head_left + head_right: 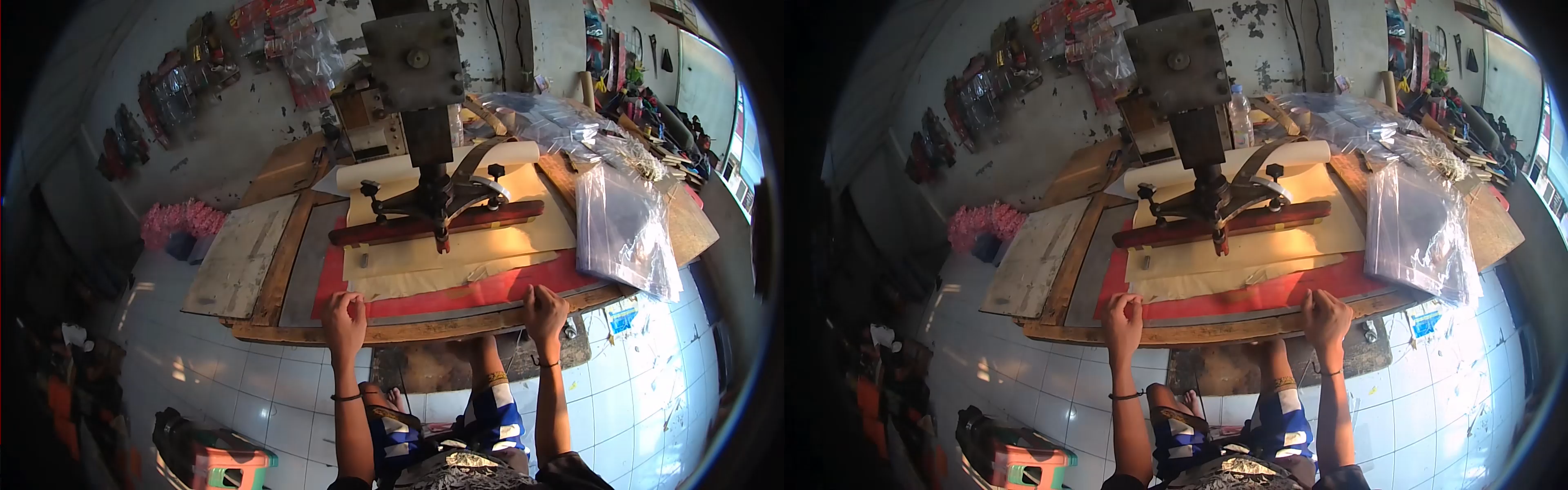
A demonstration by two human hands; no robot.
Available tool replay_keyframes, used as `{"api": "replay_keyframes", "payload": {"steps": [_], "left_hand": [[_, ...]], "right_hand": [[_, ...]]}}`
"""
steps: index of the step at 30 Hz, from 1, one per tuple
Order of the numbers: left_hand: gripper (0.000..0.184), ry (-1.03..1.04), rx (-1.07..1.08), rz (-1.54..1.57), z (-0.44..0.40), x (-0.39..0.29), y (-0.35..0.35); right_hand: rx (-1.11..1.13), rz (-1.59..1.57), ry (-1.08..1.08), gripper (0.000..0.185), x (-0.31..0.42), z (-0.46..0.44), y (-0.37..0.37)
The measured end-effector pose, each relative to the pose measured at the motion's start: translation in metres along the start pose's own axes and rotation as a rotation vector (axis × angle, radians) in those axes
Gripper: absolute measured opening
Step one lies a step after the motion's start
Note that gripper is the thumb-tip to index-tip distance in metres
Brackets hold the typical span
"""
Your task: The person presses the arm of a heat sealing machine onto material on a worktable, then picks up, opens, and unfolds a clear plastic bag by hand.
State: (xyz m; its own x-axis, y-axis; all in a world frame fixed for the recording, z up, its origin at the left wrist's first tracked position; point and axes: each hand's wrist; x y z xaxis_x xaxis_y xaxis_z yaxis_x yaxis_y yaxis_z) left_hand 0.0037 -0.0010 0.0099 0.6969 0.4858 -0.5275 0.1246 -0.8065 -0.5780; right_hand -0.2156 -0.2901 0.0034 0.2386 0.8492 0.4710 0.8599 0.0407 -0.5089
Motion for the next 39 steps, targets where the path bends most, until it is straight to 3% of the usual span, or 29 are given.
{"api": "replay_keyframes", "payload": {"steps": [8,11,13,15,17,20,23,26,29,30,33,35,37,39], "left_hand": [[0.006,0.046,0.014,-0.001,-0.003,0.004,-0.001],[0.010,-0.051,0.067,0.213,-0.018,0.009,-0.003],[0.016,-0.121,0.070,0.108,-0.038,0.009,-0.010],[0.018,-0.186,-0.022,0.265,-0.070,0.031,0.000],[0.022,-0.082,-0.132,0.227,-0.103,0.045,0.002],[0.034,-0.082,-0.286,0.148,-0.149,0.095,0.038],[0.051,-0.050,-0.113,0.084,-0.169,0.127,0.061],[0.062,-0.099,0.121,0.353,-0.178,0.143,0.074],[0.065,-0.150,0.112,0.317,-0.175,0.133,0.071],[0.064,-0.168,0.060,0.291,-0.173,0.132,0.071],[0.062,-0.176,0.065,0.291,-0.179,0.143,0.075],[0.060,-0.194,0.050,0.294,-0.182,0.148,0.076],[0.058,-0.187,0.022,0.299,-0.179,0.144,0.073],[0.056,-0.138,-0.023,0.312,-0.182,0.131,0.068]], "right_hand": [[0.097,0.036,0.042,0.032,-0.008,0.001,0.002],[0.239,-0.325,0.211,0.031,0.007,-0.026,-0.022],[0.117,-0.286,0.059,0.034,-0.026,-0.054,-0.010],[0.179,-0.142,0.128,0.036,-0.019,-0.100,-0.017],[0.213,0.039,0.086,0.040,-0.040,-0.144,0.000],[0.254,0.043,0.107,0.041,-0.081,-0.182,0.036],[0.281,-0.007,0.100,0.046,-0.114,-0.193,0.070],[0.244,-0.112,0.245,0.048,-0.118,-0.170,0.095],[0.354,-0.071,0.198,0.053,-0.128,-0.177,0.094],[0.323,-0.101,0.411,0.059,-0.111,-0.178,0.090],[0.304,-0.077,0.378,0.064,-0.115,-0.179,0.093],[0.226,0.048,0.181,0.065,-0.143,-0.177,0.105],[0.225,-0.047,0.337,0.066,-0.115,-0.180,0.095],[0.181,0.001,0.337,0.066,-0.109,-0.181,0.093]]}}
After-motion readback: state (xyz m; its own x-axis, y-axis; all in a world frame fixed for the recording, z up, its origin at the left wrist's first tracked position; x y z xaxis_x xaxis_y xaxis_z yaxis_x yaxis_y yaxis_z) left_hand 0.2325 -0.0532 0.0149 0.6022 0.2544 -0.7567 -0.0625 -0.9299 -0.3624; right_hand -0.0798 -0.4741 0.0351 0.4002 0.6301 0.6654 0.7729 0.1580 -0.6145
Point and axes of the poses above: each hand's wrist, its own z-axis away from the middle knuckle, its own y-axis out of the palm, x = y × z, and after that the axes turned 4 degrees about x, right-handed
